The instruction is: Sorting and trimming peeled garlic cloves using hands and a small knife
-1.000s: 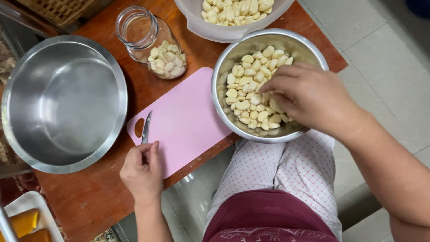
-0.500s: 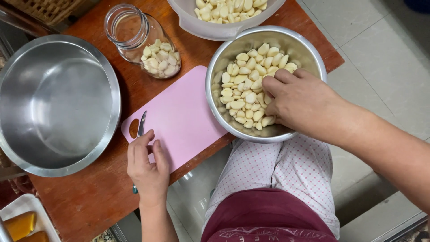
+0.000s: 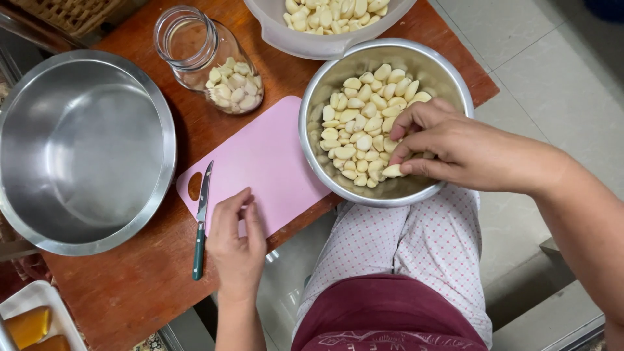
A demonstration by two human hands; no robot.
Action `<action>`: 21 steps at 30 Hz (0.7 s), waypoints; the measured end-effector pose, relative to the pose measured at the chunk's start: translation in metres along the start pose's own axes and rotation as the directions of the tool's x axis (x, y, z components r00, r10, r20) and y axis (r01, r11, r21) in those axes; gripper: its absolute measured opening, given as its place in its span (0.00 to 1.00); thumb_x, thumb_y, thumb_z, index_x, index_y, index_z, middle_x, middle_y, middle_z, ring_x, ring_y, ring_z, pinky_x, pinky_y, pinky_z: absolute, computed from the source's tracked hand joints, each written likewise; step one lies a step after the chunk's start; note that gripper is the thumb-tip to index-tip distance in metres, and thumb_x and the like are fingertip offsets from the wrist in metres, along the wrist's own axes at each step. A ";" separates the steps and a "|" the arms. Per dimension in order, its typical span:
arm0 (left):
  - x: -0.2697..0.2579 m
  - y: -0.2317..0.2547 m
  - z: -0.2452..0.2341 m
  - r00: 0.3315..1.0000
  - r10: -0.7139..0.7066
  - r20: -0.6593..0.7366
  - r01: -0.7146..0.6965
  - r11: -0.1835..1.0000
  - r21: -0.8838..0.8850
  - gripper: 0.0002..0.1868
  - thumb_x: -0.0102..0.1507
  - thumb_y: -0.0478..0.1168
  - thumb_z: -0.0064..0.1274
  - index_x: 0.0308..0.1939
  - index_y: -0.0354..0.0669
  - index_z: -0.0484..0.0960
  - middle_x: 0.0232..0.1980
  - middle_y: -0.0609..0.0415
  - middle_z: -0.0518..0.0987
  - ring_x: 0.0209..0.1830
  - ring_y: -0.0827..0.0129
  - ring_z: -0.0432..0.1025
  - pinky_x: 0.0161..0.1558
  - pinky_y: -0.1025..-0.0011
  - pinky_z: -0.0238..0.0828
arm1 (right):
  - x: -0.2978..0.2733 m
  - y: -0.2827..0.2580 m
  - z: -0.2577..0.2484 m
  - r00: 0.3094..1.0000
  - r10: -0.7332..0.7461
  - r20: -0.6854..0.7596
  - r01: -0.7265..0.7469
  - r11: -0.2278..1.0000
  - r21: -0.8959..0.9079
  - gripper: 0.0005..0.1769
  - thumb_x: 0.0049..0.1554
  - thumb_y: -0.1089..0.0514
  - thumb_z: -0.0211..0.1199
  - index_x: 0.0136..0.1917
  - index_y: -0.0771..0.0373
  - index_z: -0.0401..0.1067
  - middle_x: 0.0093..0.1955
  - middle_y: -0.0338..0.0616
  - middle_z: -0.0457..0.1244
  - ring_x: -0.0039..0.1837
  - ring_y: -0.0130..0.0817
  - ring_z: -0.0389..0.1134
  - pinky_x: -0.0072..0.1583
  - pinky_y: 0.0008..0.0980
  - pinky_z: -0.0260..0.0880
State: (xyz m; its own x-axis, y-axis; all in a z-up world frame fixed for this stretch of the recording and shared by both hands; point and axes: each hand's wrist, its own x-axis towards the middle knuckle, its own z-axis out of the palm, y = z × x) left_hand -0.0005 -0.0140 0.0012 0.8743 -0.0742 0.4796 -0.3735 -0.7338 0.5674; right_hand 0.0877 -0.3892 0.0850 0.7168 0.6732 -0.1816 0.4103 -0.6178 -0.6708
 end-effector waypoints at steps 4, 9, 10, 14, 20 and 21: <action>0.013 0.033 0.019 1.000 0.013 0.026 -0.008 0.982 -0.189 0.08 0.72 0.30 0.49 0.53 0.31 0.80 0.48 0.41 0.85 0.48 0.59 0.82 0.54 0.69 0.86 | 0.000 -0.005 0.003 0.997 -0.072 -0.028 0.073 0.997 0.036 0.17 0.63 0.47 0.59 0.59 0.52 0.81 0.63 0.38 0.64 0.69 0.35 0.62 0.76 0.43 0.51; 0.051 0.096 0.032 0.966 0.231 0.115 -0.143 0.851 -0.505 0.12 0.67 0.32 0.63 0.52 0.31 0.80 0.56 0.40 0.80 0.57 0.53 0.78 0.65 0.61 0.81 | 0.006 -0.020 0.007 0.997 -0.059 -0.041 0.066 0.979 0.194 0.16 0.65 0.47 0.56 0.57 0.53 0.81 0.63 0.36 0.65 0.69 0.32 0.64 0.72 0.36 0.59; 0.056 0.100 0.034 0.967 0.230 0.112 -0.145 0.853 -0.501 0.12 0.67 0.32 0.63 0.52 0.31 0.80 0.56 0.40 0.80 0.57 0.53 0.78 0.65 0.61 0.81 | 0.006 -0.023 0.007 0.997 -0.064 -0.040 0.071 0.979 0.192 0.16 0.65 0.47 0.56 0.57 0.53 0.81 0.63 0.36 0.65 0.69 0.32 0.64 0.72 0.36 0.59; 0.067 0.112 0.042 0.969 0.157 0.190 -0.006 0.786 -0.618 0.13 0.69 0.34 0.62 0.57 0.39 0.81 0.53 0.47 0.81 0.50 0.64 0.79 0.55 0.70 0.80 | 0.003 -0.029 0.007 0.997 -0.045 -0.067 0.063 0.955 0.291 0.16 0.66 0.47 0.54 0.54 0.55 0.80 0.62 0.37 0.65 0.66 0.30 0.65 0.69 0.34 0.61; 0.062 0.104 0.049 0.829 -0.181 0.530 0.559 0.215 -0.801 0.13 0.65 0.33 0.64 0.53 0.36 0.84 0.45 0.48 0.86 0.44 0.71 0.81 0.52 0.74 0.83 | -0.002 -0.043 0.013 0.982 0.019 -0.186 0.051 0.931 0.361 0.16 0.61 0.52 0.62 0.60 0.58 0.77 0.54 0.37 0.69 0.55 0.27 0.71 0.58 0.27 0.74; 0.061 0.102 0.051 0.809 -0.187 0.557 0.585 0.158 -0.796 0.13 0.65 0.33 0.64 0.53 0.34 0.84 0.41 0.45 0.87 0.38 0.68 0.82 0.47 0.73 0.85 | -0.004 -0.045 0.015 0.968 0.014 -0.252 0.084 0.924 0.372 0.23 0.56 0.54 0.70 0.64 0.60 0.74 0.53 0.38 0.70 0.51 0.26 0.72 0.56 0.24 0.78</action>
State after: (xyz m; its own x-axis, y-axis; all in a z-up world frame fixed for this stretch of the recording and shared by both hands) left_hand 0.0308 -0.1274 0.0547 0.9498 -0.2992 -0.0913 0.2058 0.3781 0.9026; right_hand 0.0580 -0.3579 0.1045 0.8413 0.5406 -0.0038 0.2295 -0.3635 -0.9029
